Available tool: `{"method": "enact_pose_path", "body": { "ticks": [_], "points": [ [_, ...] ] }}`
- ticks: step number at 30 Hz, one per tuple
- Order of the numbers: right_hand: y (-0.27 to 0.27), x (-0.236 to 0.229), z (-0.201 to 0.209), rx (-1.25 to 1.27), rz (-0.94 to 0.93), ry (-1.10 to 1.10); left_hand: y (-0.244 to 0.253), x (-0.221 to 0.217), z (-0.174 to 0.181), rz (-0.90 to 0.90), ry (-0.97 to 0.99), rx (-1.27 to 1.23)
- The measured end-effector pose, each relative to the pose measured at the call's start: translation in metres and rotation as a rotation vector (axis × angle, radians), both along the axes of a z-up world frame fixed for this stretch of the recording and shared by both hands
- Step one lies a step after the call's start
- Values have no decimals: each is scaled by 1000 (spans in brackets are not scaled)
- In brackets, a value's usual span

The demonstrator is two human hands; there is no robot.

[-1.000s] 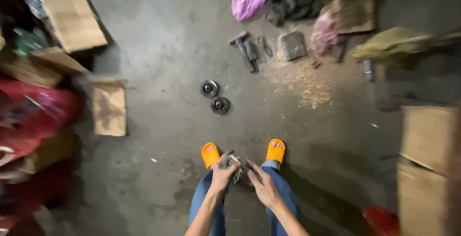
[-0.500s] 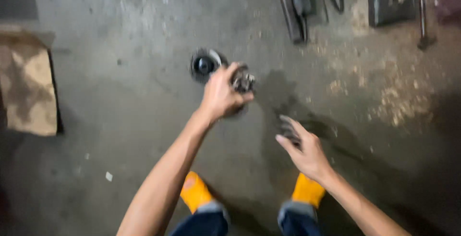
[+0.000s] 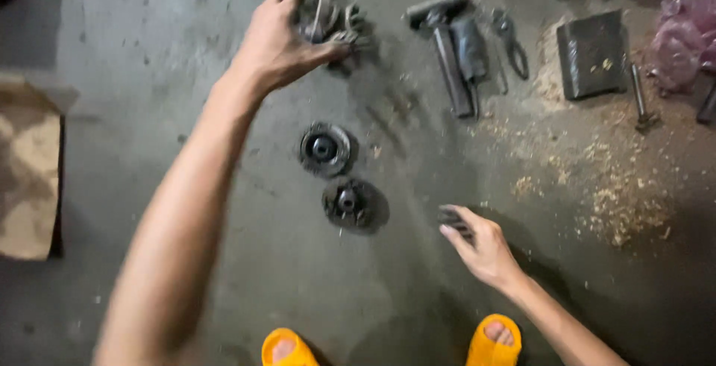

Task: The person grinds metal brake shoes against a bench grinder, then walks to a work area and sits on the floor. They assemble a brake drum by inserting springs and brake shoes into the drum housing using their hands and a hammer.

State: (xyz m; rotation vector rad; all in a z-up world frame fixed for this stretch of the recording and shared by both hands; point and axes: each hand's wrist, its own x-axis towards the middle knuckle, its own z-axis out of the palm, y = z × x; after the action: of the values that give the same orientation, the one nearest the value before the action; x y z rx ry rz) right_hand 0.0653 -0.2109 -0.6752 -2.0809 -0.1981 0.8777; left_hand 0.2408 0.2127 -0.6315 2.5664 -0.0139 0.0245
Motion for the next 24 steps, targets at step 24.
{"method": "enact_pose_path", "body": {
  "ticks": [24],
  "points": [
    [86, -37, -13, -94, 366, -604, -50, -249, -61, -142, 82, 302]
  ]
}}
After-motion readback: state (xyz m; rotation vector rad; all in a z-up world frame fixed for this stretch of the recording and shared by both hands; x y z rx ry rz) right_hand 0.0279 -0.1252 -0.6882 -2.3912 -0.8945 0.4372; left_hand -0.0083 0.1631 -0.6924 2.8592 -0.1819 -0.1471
